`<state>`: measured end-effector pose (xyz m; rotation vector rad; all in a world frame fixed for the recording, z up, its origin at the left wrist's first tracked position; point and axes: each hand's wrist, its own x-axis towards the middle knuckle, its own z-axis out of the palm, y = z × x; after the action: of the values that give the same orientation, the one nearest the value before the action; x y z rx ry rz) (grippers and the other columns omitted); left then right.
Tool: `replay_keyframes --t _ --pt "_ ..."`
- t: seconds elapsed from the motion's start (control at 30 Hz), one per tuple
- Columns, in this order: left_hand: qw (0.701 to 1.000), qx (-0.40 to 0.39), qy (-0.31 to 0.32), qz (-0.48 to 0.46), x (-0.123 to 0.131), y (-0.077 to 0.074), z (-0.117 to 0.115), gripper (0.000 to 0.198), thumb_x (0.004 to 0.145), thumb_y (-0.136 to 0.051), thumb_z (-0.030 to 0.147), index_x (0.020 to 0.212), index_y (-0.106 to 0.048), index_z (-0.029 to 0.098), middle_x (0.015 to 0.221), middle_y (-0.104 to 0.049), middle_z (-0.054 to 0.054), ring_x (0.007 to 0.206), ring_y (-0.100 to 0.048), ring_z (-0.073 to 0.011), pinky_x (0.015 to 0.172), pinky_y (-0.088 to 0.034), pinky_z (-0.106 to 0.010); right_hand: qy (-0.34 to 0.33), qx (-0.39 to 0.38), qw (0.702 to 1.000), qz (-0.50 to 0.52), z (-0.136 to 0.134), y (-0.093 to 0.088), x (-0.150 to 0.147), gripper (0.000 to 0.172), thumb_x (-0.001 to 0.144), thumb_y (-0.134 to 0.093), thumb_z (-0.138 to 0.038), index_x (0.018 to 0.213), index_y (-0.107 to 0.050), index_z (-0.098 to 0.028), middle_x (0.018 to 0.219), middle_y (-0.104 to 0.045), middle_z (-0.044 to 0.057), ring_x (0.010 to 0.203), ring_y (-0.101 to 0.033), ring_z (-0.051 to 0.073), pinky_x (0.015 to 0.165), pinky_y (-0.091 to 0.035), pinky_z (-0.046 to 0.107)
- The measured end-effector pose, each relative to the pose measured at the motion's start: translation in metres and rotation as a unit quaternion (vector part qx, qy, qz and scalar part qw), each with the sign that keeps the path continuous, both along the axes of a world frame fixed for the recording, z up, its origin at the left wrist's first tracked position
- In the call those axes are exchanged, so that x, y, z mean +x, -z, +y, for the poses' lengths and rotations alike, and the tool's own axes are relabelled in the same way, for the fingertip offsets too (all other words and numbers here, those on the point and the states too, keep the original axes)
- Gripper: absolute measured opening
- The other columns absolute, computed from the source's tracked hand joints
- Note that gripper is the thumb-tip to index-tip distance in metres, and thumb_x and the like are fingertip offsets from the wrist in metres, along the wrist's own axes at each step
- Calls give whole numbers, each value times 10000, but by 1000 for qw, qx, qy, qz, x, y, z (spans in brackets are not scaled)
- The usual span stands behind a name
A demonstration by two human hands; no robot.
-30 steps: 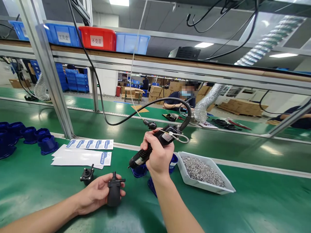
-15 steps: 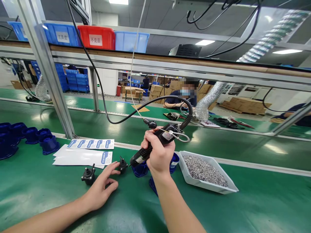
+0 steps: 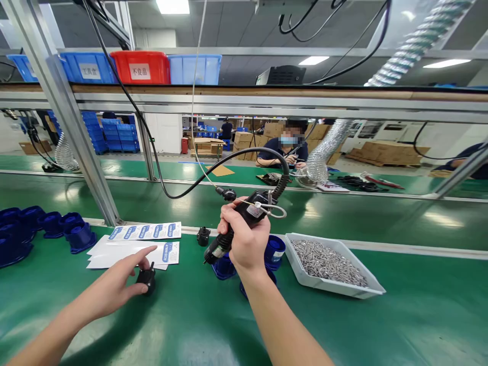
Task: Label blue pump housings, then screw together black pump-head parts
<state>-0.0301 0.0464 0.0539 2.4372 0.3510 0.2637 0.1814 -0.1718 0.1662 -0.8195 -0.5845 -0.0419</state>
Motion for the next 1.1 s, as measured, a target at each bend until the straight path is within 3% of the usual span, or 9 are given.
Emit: replay_keyframes --t 0.13,0.23,0.33,0.43,0.63,1.1 --pt "995 -66 57 -54 17 20 -26 752 908 -635 187 1606 -419 362 1270 -654 -64 1023 -642 -255 959 -560 -436 -25 -11 1000 8 6 4 -5 265 713 -847 -223 863 -629 -220 655 -637 -56 415 -530 94 431 -437 230" --pt "982 -110 99 -115 30 38 -55 671 953 -608 206 1582 -445 370 1289 -650 -74 1073 -633 -254 938 -558 -410 -45 -24 999 -5 9 10 -10 255 737 -844 -228 882 -634 -219 684 -656 -53 414 -536 94 431 -447 237" --pt "976 -131 94 -144 40 48 -71 616 949 -635 237 1540 -496 344 1314 -656 -83 1051 -640 -249 926 -557 -407 -71 -48 996 -33 11 17 -15 234 777 -837 -236 894 -636 -220 681 -659 -53 427 -547 100 439 -458 243" --pt "981 -133 58 -129 45 46 -71 574 876 -746 306 1427 -591 261 1307 -680 -104 1038 -658 -269 904 -557 -411 -91 -73 992 -56 14 24 -18 216 810 -828 -258 893 -633 -215 677 -665 -45 436 -560 108 446 -469 252" --pt "987 -121 61 -85 45 32 -66 257 892 -723 352 1112 -711 219 980 -742 -47 887 -658 -239 804 -510 -361 -121 -95 987 -55 22 34 -26 254 803 -846 -277 904 -621 -217 706 -671 -42 427 -563 107 421 -467 244" --pt "982 -153 70 -91 47 30 -67 196 886 -733 328 1046 -733 215 923 -760 -34 826 -663 -220 760 -499 -328 -122 -113 984 -57 30 42 -30 259 819 -847 -283 921 -618 -219 724 -667 -46 432 -568 99 419 -482 235"
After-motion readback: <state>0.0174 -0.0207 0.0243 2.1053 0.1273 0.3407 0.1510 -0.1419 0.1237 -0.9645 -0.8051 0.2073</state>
